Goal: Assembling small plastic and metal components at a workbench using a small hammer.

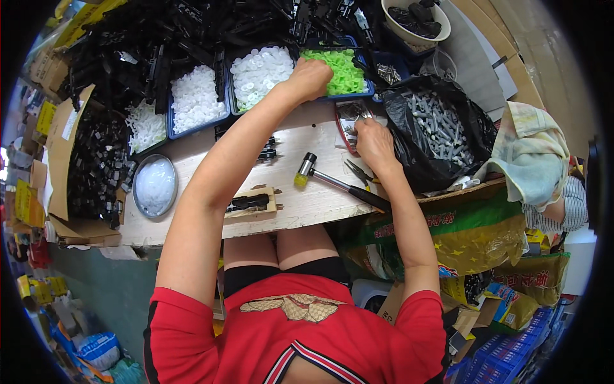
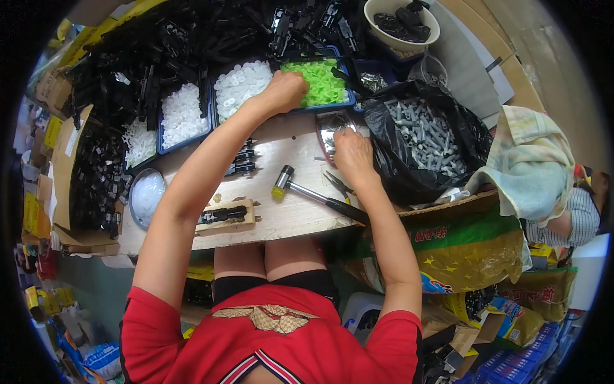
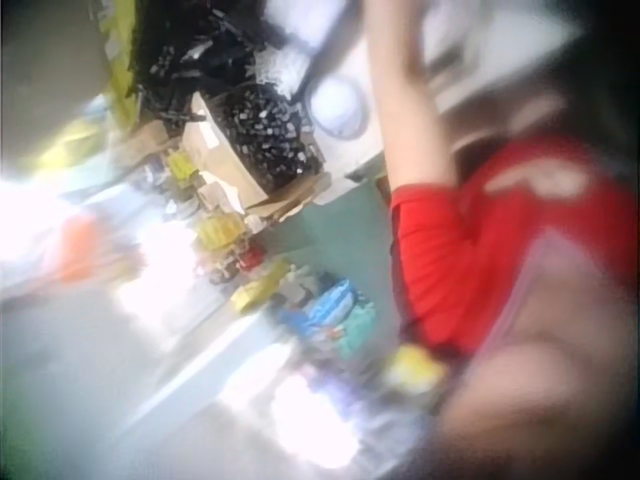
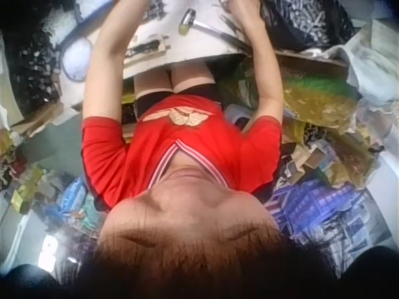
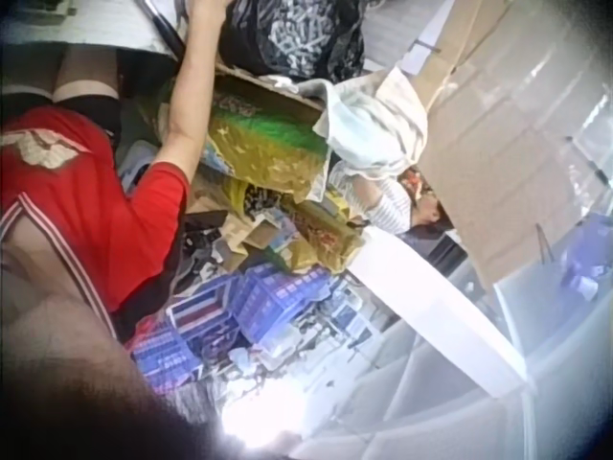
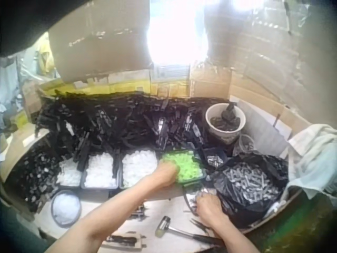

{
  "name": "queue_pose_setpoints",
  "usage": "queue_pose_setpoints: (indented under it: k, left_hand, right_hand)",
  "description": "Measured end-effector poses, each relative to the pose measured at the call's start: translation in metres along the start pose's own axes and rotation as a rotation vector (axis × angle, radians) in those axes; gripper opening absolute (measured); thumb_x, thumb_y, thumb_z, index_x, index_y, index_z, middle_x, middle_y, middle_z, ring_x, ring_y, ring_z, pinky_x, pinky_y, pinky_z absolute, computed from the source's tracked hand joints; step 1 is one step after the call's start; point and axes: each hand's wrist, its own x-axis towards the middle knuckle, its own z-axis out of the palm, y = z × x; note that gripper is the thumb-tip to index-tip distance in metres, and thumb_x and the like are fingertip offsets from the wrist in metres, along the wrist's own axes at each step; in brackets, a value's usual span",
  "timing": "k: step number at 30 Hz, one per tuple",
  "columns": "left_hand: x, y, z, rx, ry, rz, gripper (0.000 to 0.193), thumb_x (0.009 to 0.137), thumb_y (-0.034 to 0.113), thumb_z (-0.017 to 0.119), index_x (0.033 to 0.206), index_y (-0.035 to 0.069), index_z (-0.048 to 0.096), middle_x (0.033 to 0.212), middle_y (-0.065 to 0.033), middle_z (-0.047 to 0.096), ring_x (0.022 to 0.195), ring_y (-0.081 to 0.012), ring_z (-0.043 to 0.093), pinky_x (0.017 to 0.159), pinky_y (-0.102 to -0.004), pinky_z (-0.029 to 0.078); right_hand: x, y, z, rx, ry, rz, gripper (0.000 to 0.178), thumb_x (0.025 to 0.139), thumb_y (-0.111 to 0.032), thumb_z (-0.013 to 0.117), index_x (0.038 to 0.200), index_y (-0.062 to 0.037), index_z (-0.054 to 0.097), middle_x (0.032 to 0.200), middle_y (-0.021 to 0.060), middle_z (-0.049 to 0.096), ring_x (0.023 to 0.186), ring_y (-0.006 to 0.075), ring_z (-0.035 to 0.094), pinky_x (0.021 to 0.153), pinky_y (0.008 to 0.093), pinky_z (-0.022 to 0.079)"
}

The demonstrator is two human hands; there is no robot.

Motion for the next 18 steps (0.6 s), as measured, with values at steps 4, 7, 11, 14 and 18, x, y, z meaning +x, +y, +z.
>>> queue_pose_setpoints:
  k: [4, 7, 11, 14, 18]
  left_hand:
    - [0.002, -0.009, -0.004, -0.417, 0.238, -0.1, 0.004, 0.071, 0.005, 0.06, 0.074, 0.003, 0.062, 0.077, -0.0127, 0.061, 0.071, -0.0245, 0.06, 0.061, -0.0353, 0.046]
    - [0.003, -0.013, -0.011, -0.726, 0.218, -0.242, 0.008, 0.077, 0.008, 0.063, 0.08, 0.001, 0.061, 0.076, -0.0067, 0.062, 0.067, -0.0122, 0.06, 0.057, -0.0278, 0.047]
    - [-0.007, -0.006, -0.018, -1.192, 0.197, -0.418, 0.009, 0.079, 0.008, 0.06, 0.086, 0.002, 0.059, 0.072, -0.0039, 0.06, 0.062, -0.0128, 0.06, 0.05, -0.0266, 0.049]
    - [-0.019, 0.001, -0.027, -1.471, 0.176, -0.513, 0.011, 0.084, 0.008, 0.055, 0.093, 0.003, 0.058, 0.069, -0.0042, 0.057, 0.057, -0.0112, 0.054, 0.048, -0.0264, 0.048]
    - [-0.058, 0.022, -0.044, -1.688, 0.174, -0.48, 0.018, 0.089, 0.012, 0.051, 0.101, -0.001, 0.056, 0.077, -0.0058, 0.056, 0.063, -0.0113, 0.053, 0.059, -0.0259, 0.048]
  right_hand:
    - [0.0, 0.002, 0.001, -0.007, 0.017, 0.008, 0.013, 0.072, -0.001, 0.049, 0.078, -0.0007, 0.06, 0.081, 0.0186, 0.058, 0.079, 0.033, 0.058, 0.071, 0.0429, 0.046]
    - [0.0, 0.002, 0.003, -0.052, 0.036, -0.012, 0.013, 0.073, -0.002, 0.048, 0.079, -0.0002, 0.06, 0.081, 0.0188, 0.058, 0.079, 0.033, 0.058, 0.07, 0.0428, 0.046]
    - [-0.001, -0.001, 0.003, -0.102, 0.019, -0.016, 0.013, 0.075, -0.003, 0.047, 0.079, -0.0004, 0.059, 0.082, 0.0186, 0.058, 0.079, 0.0319, 0.059, 0.07, 0.0422, 0.046]
    - [-0.004, 0.002, 0.004, -0.088, 0.034, -0.032, 0.011, 0.074, -0.003, 0.049, 0.078, -0.0001, 0.058, 0.081, 0.019, 0.058, 0.078, 0.0336, 0.058, 0.069, 0.0423, 0.046]
    - [-0.013, -0.002, -0.008, 0.34, 0.19, -0.019, 0.011, 0.071, -0.004, 0.053, 0.08, 0.0001, 0.058, 0.081, 0.0171, 0.058, 0.072, 0.034, 0.058, 0.064, 0.0397, 0.047]
